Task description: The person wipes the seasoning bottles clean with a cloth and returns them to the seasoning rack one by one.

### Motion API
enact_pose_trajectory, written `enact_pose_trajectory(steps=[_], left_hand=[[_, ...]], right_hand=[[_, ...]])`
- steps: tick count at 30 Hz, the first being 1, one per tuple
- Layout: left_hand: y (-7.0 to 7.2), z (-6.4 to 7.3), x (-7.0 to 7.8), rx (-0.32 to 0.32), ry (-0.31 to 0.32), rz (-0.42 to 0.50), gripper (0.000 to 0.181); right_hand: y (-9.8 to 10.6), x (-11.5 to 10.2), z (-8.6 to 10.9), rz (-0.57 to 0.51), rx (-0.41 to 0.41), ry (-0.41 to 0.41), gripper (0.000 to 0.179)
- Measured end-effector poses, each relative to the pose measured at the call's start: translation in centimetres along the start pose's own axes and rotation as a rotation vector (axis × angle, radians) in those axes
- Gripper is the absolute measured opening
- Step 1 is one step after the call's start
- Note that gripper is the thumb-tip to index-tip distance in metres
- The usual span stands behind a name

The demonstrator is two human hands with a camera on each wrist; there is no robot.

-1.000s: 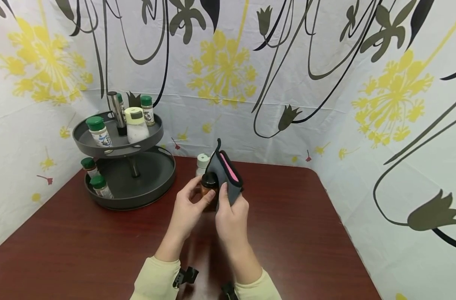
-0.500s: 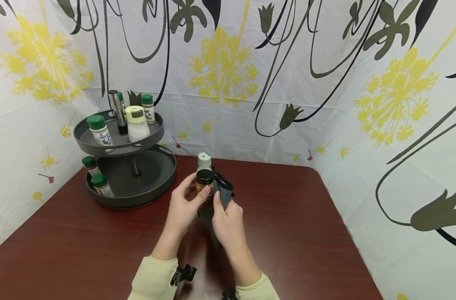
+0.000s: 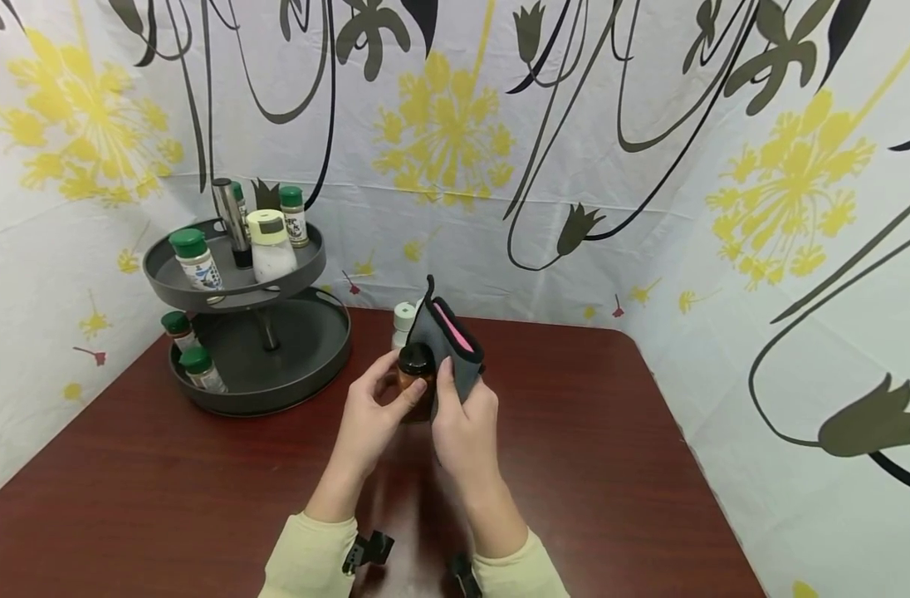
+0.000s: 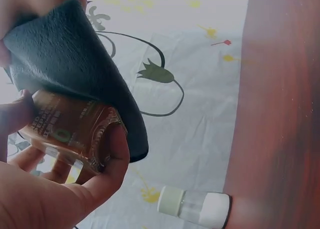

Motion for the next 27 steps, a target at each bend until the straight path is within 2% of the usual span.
enact_pose_trajectory(steps=[4, 11, 14, 17, 20, 22, 27], left_hand=[[0.2, 0.1, 0.5, 0.024, -0.011, 0.012, 0.048], [0.9, 0.0, 0.9, 0.045, -0.019, 0.023, 0.049], [1.1, 0.0, 0.7, 0.046, -0.011, 0.024, 0.05], [1.1, 0.0, 0.6, 0.036, 0.003, 0.021, 0.05], [0.9, 0.0, 0.6, 0.025, 0.007, 0.013, 0.052], [0.8, 0.0, 0.6, 0.022, 0.007, 0.011, 0.052], [0.5, 0.1, 0.5, 0.008, 0.006, 0.005, 0.049]], right_hand=[[-0.6, 0.7, 0.5, 0.032, -0.015, -0.025, 0.045], [-0.9, 2.2, 0.4, 0.209, -0.128, -0.192, 0.052], [-0.9, 2.4, 0.1, 0.274, -0.172, -0.216, 0.052], [-0.6, 2.0, -0.2, 0.315, -0.195, -0.195, 0.054], [-0.3, 1.3, -0.3, 0.307, -0.178, -0.147, 0.053], [-0.1, 0.8, -0.2, 0.254, -0.135, -0.111, 0.05], [-0.2, -0.2, 0.3, 0.073, -0.024, 0.04, 0.042]])
Point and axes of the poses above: each hand's wrist, its own z-axis away from the middle knuckle, its own y-axis out of the back of the hand, x = y × z, the point moved 1 cm from there along -z, towards the middle knuckle, and after that the axes turned 4 degrees about -x, right-handed, at the moved point
